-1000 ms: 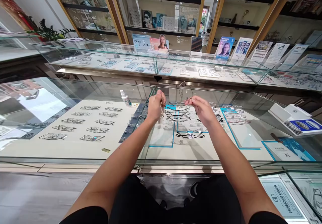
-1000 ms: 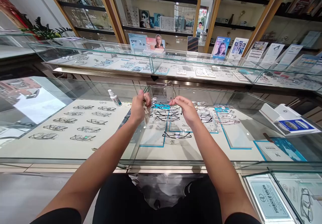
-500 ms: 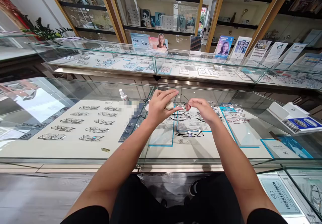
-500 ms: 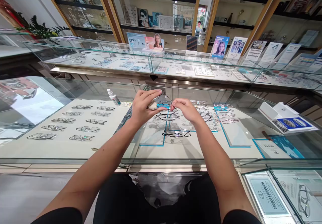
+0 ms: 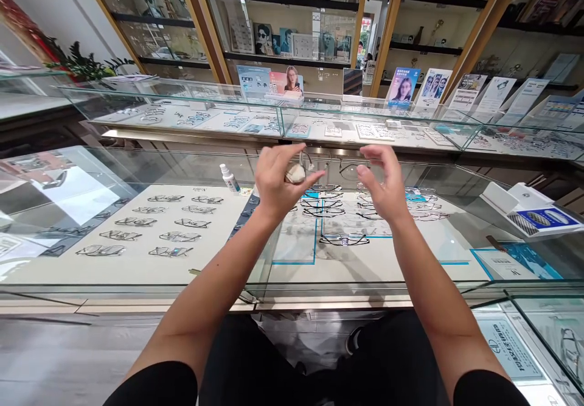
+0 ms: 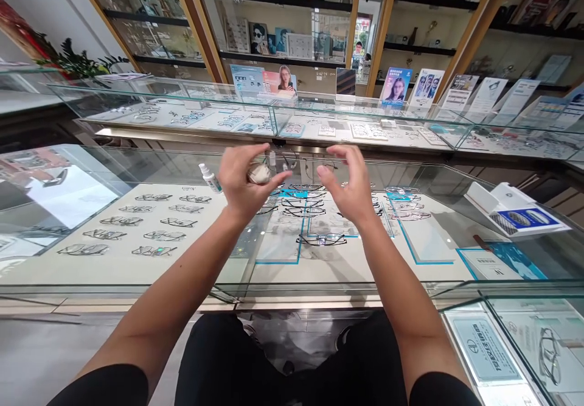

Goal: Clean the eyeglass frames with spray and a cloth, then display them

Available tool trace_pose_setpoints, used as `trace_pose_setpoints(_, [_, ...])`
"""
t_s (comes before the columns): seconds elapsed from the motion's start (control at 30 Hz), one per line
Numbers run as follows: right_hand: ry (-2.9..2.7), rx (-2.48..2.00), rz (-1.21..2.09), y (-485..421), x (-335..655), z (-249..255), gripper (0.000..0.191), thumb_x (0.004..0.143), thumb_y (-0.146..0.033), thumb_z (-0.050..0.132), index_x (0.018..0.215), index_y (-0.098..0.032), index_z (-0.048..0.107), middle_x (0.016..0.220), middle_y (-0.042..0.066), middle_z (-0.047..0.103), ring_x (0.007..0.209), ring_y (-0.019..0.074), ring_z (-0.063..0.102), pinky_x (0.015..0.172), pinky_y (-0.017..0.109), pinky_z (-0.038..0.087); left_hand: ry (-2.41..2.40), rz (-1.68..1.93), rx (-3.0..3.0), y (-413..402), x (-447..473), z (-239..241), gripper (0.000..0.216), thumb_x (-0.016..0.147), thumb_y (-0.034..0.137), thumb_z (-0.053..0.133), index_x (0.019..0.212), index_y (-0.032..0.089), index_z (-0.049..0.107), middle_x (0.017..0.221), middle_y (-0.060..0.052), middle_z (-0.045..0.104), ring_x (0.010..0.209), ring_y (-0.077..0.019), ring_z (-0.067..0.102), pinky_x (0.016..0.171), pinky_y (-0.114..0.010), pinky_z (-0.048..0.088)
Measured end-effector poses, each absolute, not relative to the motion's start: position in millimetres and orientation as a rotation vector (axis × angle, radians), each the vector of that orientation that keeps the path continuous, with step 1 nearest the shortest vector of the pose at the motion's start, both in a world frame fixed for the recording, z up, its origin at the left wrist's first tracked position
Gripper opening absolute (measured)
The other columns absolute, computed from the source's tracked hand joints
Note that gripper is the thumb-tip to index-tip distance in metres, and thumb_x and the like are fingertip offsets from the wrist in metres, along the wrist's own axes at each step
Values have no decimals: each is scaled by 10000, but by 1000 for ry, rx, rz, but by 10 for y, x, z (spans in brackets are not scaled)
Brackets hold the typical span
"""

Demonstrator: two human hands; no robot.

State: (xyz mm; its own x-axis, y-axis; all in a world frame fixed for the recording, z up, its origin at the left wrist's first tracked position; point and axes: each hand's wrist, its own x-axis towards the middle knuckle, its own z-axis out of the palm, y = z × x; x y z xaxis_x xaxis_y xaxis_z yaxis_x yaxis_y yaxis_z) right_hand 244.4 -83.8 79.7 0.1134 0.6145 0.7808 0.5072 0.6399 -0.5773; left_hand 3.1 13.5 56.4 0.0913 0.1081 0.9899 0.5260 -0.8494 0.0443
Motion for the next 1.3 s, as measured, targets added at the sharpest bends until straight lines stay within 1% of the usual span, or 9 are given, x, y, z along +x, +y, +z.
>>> trace_pose_setpoints(0.17, [-1559,-969,-136,-912,2414,1285,598,915,-626,812,1403,-328,637,1381,94,717,1222,302,711,1107,537,588,-747,-1906,-1904,69,31,1219,637,844,732,883,1274,288,725,1170,-91,799,1105,-316,744,985,-484,588])
trace_pose_setpoints(0.33, [-1518,-1010,-345,-1030,2313,1609,545,987,-617,766,1430,-332,626,1357,96,719,1229,309,709,1089,554,612,-730,-2004,-1871,-115,139,1567,576,882,713,862,1239,285,711,1160,-68,773,1101,-289,743,990,-457,603])
trace_pose_setpoints(0.43, [-1475,-1018,-359,-1096,2296,1620,485,1017,-607,736,1396,-316,651,1280,95,733,1211,314,710,1090,571,615,-728,-2006,-1937,-210,148,1594,560,888,702,863,1213,273,710,1135,-60,764,1074,-275,745,964,-435,613])
trace_pose_setpoints(0.53, [-1449,-1022,-318,-1114,2310,1574,437,1012,-569,758,1358,-314,677,1230,90,744,1172,305,721,1090,558,616,-739,-1983,-1979,-248,114,1568,553,880,685,879,1216,280,709,1120,-54,755,1071,-274,741,953,-428,619])
trace_pose_setpoints(0.73, [-1472,-1111,-278,-1041,2314,1526,407,974,-561,806,1274,-304,707,1165,68,775,1040,277,755,993,506,651,-764,-1964,-2038,-201,50,1531,473,880,611,913,1183,298,727,1080,-44,735,1072,-272,724,963,-442,615])
trace_pose_setpoints(0.87, [-1463,-1140,-235,-1007,2327,1518,422,952,-573,829,1249,-297,711,1182,63,782,1007,265,758,949,485,657,-752,-1955,-2083,-182,58,1519,464,892,593,909,1194,294,725,1098,-54,727,1103,-279,714,940,-441,621])
trace_pose_setpoints(1.03, [-1486,-1155,-242,-1021,2389,1521,423,956,-576,821,1260,-308,702,1187,62,780,1005,272,755,928,488,656,-772,-1905,-2058,-216,76,1531,488,863,622,925,1165,296,724,1068,-48,737,1051,-272,721,943,-451,633])
trace_pose_setpoints(1.13, [-1498,-1170,-238,-1034,2414,1528,428,957,-576,817,1264,-304,696,1192,67,778,1001,275,754,917,495,653,-773,-1877,-2102,-224,69,1552,483,873,638,908,1172,304,728,1083,-52,745,1066,-276,727,928,-451,635])
trace_pose_setpoints(1.3, [-1488,-1170,-245,-1055,2421,1543,433,955,-580,820,1257,-295,699,1211,72,787,977,268,760,918,496,653,-653,-1866,-2099,-198,55,1580,501,858,620,933,1173,276,750,1093,-55,800,998,-254,753,843,-431,620])
